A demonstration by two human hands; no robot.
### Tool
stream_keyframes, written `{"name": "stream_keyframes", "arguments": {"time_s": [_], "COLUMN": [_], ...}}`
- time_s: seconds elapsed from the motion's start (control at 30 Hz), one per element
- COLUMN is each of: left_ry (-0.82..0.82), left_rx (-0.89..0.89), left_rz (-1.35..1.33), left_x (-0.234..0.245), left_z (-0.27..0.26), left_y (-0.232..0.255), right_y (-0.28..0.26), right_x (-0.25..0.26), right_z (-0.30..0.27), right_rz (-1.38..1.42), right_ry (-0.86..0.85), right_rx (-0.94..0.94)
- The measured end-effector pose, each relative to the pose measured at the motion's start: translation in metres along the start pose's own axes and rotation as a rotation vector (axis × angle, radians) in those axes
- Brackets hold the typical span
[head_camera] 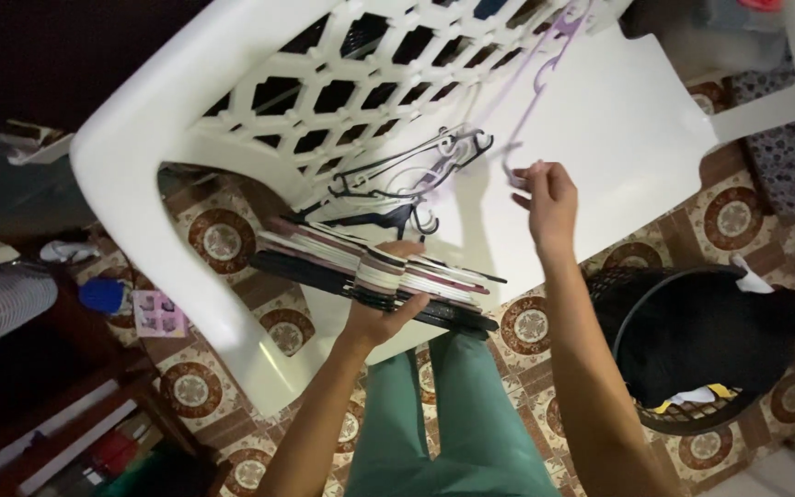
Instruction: The person gathers plastic hangers from a white chair, stacks them by hand, and hangs them on a metal drying rack. The person repeats this process to clear the chair and organize the hangers on the rack.
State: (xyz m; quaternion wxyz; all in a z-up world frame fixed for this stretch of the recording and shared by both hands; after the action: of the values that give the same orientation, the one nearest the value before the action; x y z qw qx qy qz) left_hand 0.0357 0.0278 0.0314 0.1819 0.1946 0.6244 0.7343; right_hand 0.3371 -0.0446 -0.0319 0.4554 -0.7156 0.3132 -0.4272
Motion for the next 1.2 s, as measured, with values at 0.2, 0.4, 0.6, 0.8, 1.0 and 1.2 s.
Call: {"name": "stream_keyframes", "arguments": {"time_s": [0.2,0.4,0.6,0.8,1.0,1.2], "left_ry": [-0.085,-0.162,-0.266,-0.098,0.033,0.082], "left_rx": [-0.109,-0.086,0.298,0.015,-0.034,0.124], "left_rz": [0.109,0.142,0.061,0.044,0.076,0.068], "left_x": [-0.024,-0.048,-0.042,-0.020,0.009,0.036], "left_z": [0.002,0.007,-0.049,-0.032,-0.047,-0.048], "left_y": [-0.001,0.008,-0.076,-0.027,-0.038,-0.025], "right_y": [-0.105,-0.082,-0.120,-0.075,0.096,0.261], "right_x": [0.028,0.009,-0.008,-0.029,-0.079,-0.116], "right_z": [-0.054,-0.087,-0.126,-0.086,-0.001,0.004], "right_rz": [-0.587,-0.530,-0.455,-0.137,-0.353,-0.752], "right_ry": [0.056,-0.246,-0.426,-0.516,-0.426,-0.554], "right_rx": [0.424,0.556,0.705,0.138,-0.082,-0.343]}}
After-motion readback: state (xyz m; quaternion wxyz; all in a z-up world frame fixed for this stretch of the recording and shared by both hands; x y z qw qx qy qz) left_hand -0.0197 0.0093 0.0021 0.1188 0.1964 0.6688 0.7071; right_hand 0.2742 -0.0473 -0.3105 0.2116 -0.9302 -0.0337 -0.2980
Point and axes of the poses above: each hand's wrist, its own z-axis towards the middle knuckle, its own x-axis out of the back of the hand, y = z × x, the point moved 1 cm from there along z, towards the middle knuckle, and after that the axes turned 15 degrees about y, right-handed, at the moved point
